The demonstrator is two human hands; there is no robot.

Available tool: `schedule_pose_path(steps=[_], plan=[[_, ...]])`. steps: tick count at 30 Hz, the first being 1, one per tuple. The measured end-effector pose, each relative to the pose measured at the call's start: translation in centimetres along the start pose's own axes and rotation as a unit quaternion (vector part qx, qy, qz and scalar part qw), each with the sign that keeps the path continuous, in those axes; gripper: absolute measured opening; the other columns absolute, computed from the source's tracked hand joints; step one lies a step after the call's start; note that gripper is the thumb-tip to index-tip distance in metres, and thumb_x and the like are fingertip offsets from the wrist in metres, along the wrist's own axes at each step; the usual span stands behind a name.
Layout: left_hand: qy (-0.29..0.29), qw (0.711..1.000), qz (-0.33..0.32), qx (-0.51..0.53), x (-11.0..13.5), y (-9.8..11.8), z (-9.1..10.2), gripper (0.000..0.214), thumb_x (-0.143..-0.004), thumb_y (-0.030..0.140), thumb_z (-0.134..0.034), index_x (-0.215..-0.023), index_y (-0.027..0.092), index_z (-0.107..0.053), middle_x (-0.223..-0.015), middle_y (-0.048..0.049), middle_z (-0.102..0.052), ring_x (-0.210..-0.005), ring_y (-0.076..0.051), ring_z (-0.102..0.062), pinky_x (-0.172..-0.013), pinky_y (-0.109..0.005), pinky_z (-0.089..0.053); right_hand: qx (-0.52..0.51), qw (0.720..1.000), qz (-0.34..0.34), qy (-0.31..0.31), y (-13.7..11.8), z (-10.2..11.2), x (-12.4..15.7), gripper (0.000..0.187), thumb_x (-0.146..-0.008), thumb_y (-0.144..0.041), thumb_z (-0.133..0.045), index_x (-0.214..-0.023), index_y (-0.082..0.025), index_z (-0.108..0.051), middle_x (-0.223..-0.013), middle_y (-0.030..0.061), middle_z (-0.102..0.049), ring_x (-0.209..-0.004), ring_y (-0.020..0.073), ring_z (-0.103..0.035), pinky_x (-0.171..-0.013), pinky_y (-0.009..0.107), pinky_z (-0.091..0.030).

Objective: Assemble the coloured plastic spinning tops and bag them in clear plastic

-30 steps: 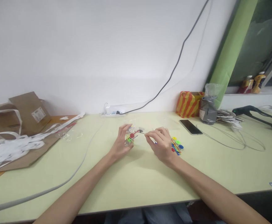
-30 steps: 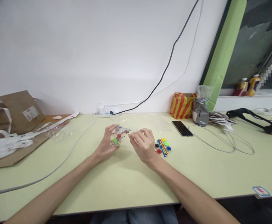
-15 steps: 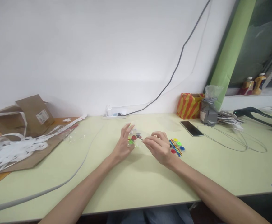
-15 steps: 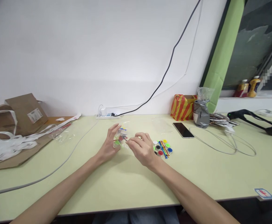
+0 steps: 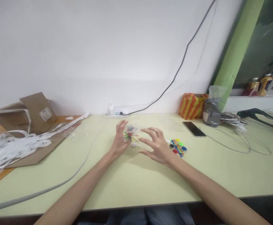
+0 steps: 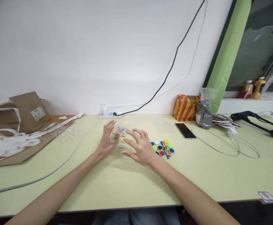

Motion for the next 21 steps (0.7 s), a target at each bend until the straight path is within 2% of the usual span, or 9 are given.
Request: schedule_pose_path(steps=[3,5,8,11,12,14,17,19,21], plan=[[-0.002,1.000,-0.002,-0.014,0.1,-0.4,0.1,0.076,-0.083,0.016,-0.064,-0.151,0.026,-0.032,-0.155,-0.0146,-0.027,-0.147,-0.032,-0.027,-0.117,-0.055,-0.035,0.028,0.999,-0.014,0.029,-0.1,0.0,0.1,0.004,-0.092,-0.021,-0.068,-0.094,-0.024,-0.070,-0.135,0.0071,-0.060,-0.124,0.0276,-0.048,-0.102,0.047,-0.042],[-0.015,1.000,-0.007,-0.026,0.1,-0.4,0.0,0.076,-0.082,0.013,-0.063,-0.151,0.025,-0.032,-0.154,-0.0147,-0.028,-0.146,-0.031,-0.027,-0.117,-0.054,-0.035,0.039,0.997,-0.025,0.059,-0.1,0.1,0.2,0.014,-0.092,-0.012,-0.065,-0.086,-0.024,-0.067,-0.128,0.0059,-0.062,-0.120,0.0260,-0.050,-0.101,0.045,-0.043],[-0.023,0.999,-0.003,-0.033,0.0,-0.5,0.0,0.073,-0.081,0.008,-0.056,-0.149,0.025,-0.035,-0.151,-0.0138,-0.032,-0.144,-0.029,-0.032,-0.117,-0.053,-0.036,0.026,0.993,-0.045,0.105,-0.2,0.5,0.3,0.013,-0.093,-0.011,-0.063,-0.093,-0.024,-0.065,-0.125,0.0087,-0.061,-0.116,0.0263,-0.051,-0.097,0.045,-0.045],[0.028,0.998,0.052,-0.009,-0.2,-1.1,0.3,0.066,-0.080,0.007,-0.054,-0.142,0.023,-0.042,-0.143,-0.0127,-0.042,-0.140,-0.028,-0.039,-0.119,-0.052,-0.034,-0.031,0.989,-0.080,0.124,0.0,0.8,0.4,0.010,-0.096,-0.013,-0.056,-0.101,-0.022,-0.060,-0.111,0.0113,-0.062,-0.105,0.0239,-0.055,-0.089,0.041,-0.048],[0.058,0.994,0.088,0.018,-0.2,-1.6,0.4,0.062,-0.080,0.009,-0.056,-0.139,0.022,-0.044,-0.140,-0.0126,-0.045,-0.137,-0.028,-0.042,-0.119,-0.052,-0.034,-0.056,0.990,-0.082,0.097,0.0,0.6,0.4,0.009,-0.098,-0.014,-0.054,-0.102,-0.021,-0.058,-0.105,0.0104,-0.062,-0.100,0.0223,-0.057,-0.086,0.039,-0.048],[0.106,0.970,0.179,0.129,-0.1,-2.5,0.6,0.058,-0.080,0.016,-0.064,-0.134,0.022,-0.044,-0.136,-0.0126,-0.051,-0.133,-0.028,-0.049,-0.117,-0.053,-0.036,-0.085,0.994,-0.070,-0.016,-0.2,-0.6,0.5,0.010,-0.099,-0.018,-0.052,-0.106,-0.020,-0.059,-0.103,0.0093,-0.062,-0.095,0.0203,-0.058,-0.083,0.036,-0.048],[0.104,0.907,0.272,0.305,0.0,-3.2,0.6,0.055,-0.079,0.025,-0.069,-0.127,0.023,-0.042,-0.137,-0.0137,-0.056,-0.128,-0.028,-0.056,-0.108,-0.055,-0.045,-0.063,0.978,-0.045,-0.191,-0.4,-2.8,1.1,0.015,-0.099,-0.024,-0.058,-0.112,-0.022,-0.064,-0.113,0.0098,-0.062,-0.101,0.0208,-0.058,-0.084,0.035,-0.046],[0.079,0.873,0.301,0.375,0.0,-3.0,0.6,0.047,-0.079,0.027,-0.069,-0.120,0.022,-0.048,-0.141,-0.0142,-0.055,-0.132,-0.029,-0.053,-0.105,-0.054,-0.048,-0.043,0.966,-0.048,-0.249,-0.3,-3.7,1.4,0.011,-0.098,-0.020,-0.060,-0.105,-0.020,-0.067,-0.107,0.0083,-0.065,-0.099,0.0200,-0.059,-0.083,0.034,-0.044],[0.063,0.844,0.327,0.422,0.0,-2.6,0.6,0.038,-0.078,0.027,-0.070,-0.113,0.020,-0.056,-0.143,-0.0132,-0.056,-0.139,-0.030,-0.046,-0.108,-0.050,-0.047,-0.041,0.961,-0.057,-0.269,0.1,-4.2,1.6,0.012,-0.097,-0.014,-0.058,-0.095,-0.019,-0.069,-0.097,0.0058,-0.067,-0.093,0.0178,-0.060,-0.079,0.032,-0.042]])
Point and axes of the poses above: each hand's wrist, its own x-axis away from the middle knuckle, its own z-axis out of the back of the hand, y = z × x, the point moved 3 cm from there along -x, towards the middle knuckle
